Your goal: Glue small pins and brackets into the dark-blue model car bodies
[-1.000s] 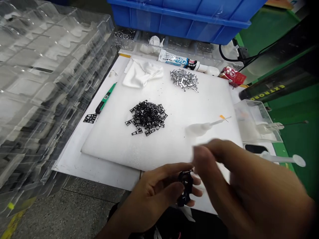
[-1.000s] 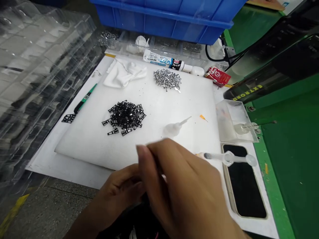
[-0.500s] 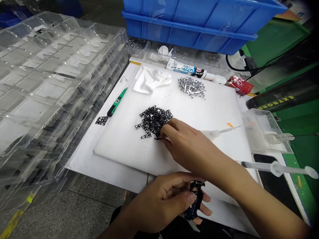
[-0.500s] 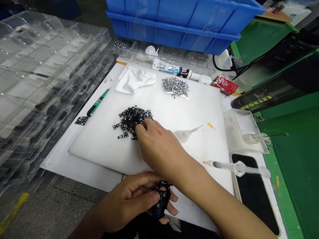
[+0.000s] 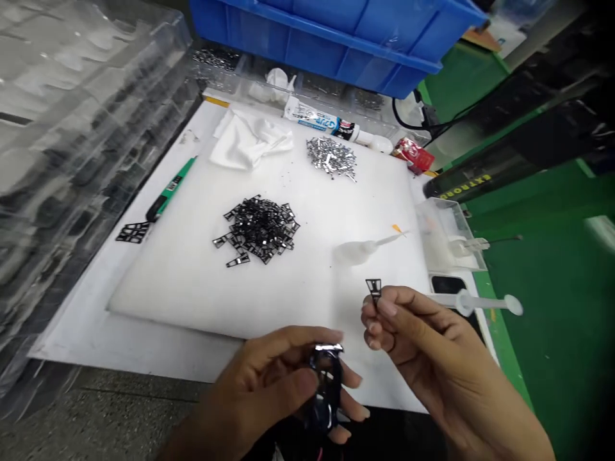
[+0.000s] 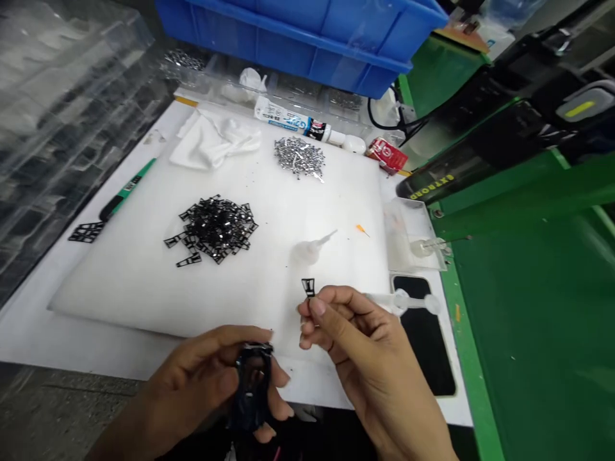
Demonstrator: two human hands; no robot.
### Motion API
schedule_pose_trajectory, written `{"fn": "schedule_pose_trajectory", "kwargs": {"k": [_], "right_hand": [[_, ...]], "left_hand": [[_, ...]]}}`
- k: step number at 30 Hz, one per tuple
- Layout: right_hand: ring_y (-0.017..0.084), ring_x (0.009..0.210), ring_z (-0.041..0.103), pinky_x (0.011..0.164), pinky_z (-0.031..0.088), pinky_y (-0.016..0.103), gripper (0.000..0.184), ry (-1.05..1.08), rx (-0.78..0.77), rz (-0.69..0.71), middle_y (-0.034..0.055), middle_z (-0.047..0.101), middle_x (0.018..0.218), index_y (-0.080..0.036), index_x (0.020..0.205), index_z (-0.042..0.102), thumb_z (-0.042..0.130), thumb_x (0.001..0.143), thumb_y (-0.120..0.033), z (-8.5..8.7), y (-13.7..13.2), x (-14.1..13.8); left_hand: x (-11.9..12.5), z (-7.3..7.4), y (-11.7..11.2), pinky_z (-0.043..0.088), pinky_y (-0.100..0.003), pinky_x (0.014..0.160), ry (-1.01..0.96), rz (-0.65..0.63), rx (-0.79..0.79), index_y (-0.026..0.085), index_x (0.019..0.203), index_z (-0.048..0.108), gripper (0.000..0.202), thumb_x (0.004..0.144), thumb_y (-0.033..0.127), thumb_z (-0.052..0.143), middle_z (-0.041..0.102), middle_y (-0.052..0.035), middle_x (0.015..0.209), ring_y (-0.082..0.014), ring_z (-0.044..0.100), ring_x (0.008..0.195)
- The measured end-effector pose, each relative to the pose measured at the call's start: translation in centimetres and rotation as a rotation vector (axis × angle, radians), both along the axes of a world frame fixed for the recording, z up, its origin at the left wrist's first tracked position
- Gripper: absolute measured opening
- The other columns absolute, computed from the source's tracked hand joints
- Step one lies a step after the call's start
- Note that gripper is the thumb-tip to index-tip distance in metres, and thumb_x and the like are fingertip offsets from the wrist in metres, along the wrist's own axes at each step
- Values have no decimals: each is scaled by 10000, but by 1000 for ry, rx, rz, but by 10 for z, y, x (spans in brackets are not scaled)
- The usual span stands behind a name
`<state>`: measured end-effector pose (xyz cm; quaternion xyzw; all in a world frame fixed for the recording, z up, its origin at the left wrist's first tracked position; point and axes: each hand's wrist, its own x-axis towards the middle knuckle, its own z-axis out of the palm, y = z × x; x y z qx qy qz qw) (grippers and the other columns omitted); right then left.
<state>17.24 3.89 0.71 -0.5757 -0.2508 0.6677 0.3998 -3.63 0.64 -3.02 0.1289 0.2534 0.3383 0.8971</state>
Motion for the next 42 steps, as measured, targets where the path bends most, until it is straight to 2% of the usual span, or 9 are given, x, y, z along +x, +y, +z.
{"fn": "schedule_pose_trajectory", "kwargs": {"k": [3, 9, 15, 21, 27, 30, 34, 37, 42], "right_hand": [[75, 685, 681, 656, 592, 135, 45, 290, -164, -45, 43, 721, 859, -169, 896, 755, 783, 870, -193, 0, -10, 4], [60, 751, 718, 728, 617, 134, 81, 772, -276, -64, 55, 744, 906, -126, 954, 759, 686, 937, -95, -12, -23, 4], [68, 773, 728, 742, 622, 137, 82, 830, -290, -30, 64, 752, 919, -106, 970, 758, 682, 944, -96, -15, -26, 4], [57, 744, 721, 723, 610, 118, 68, 806, -260, 2, 63, 752, 887, -112, 947, 769, 703, 932, -104, -9, -27, -1], [72, 706, 707, 666, 622, 162, 96, 736, -289, 70, 69, 738, 869, -117, 917, 759, 673, 956, -135, -9, -31, -7], [95, 708, 692, 669, 623, 200, 151, 643, -254, 5, 56, 708, 861, -112, 900, 747, 662, 972, -214, -8, -30, -9], [71, 582, 500, 722, 617, 263, 321, 696, -232, -171, -24, 480, 609, -131, 669, 615, 674, 952, -271, -3, -24, -8], [67, 525, 342, 749, 600, 274, 381, 801, -258, -134, -50, 340, 547, -155, 615, 526, 654, 952, -277, -1, -19, -5], [82, 531, 267, 773, 581, 290, 391, 765, -239, -102, -54, 288, 530, -180, 610, 474, 649, 945, -282, 1, -15, 0]], "left_hand": [[4, 8, -2, 663, -343, 859, 46, 108, -70, 362, 1249, 703, 290, 997, 334, 563, 752, -57, 1177, -247, 754, 1042], [23, 33, -12, 598, -151, 943, 649, 355, 9, 515, 1384, 567, 451, 962, 376, 640, 697, 64, 1349, -136, 723, 1112], [31, 38, -7, 602, -165, 953, 802, 306, 150, 384, 1095, 792, 208, 928, 396, 669, 665, 41, 1388, -181, 682, 1202], [34, 32, 3, 549, -183, 1036, 818, 287, 266, 343, 1009, 807, 145, 912, 386, 709, 684, 18, 1337, -192, 550, 1370], [36, 31, 5, 523, -388, 1116, 666, 314, 140, 253, 827, 803, 102, 877, 332, 764, 640, -9, 1385, -254, 681, 1189], [36, 33, 6, 473, -429, 1166, 572, 299, 41, 214, 803, 787, 120, 881, 302, 763, 687, -37, 1306, -262, 672, 1202], [35, 35, 6, 434, -408, 1195, 499, 275, -14, 205, 796, 767, 123, 889, 286, 758, 685, -24, 1318, -252, 623, 1280], [32, 33, 8, 429, -440, 1196, 480, 229, 24, 196, 765, 760, 158, 891, 292, 755, 651, -33, 1376, -282, 607, 1303], [26, 30, 11, 449, -453, 1191, 483, 127, 82, 197, 764, 775, 169, 894, 300, 745, 586, -36, 1443, -297, 598, 1312]]}}
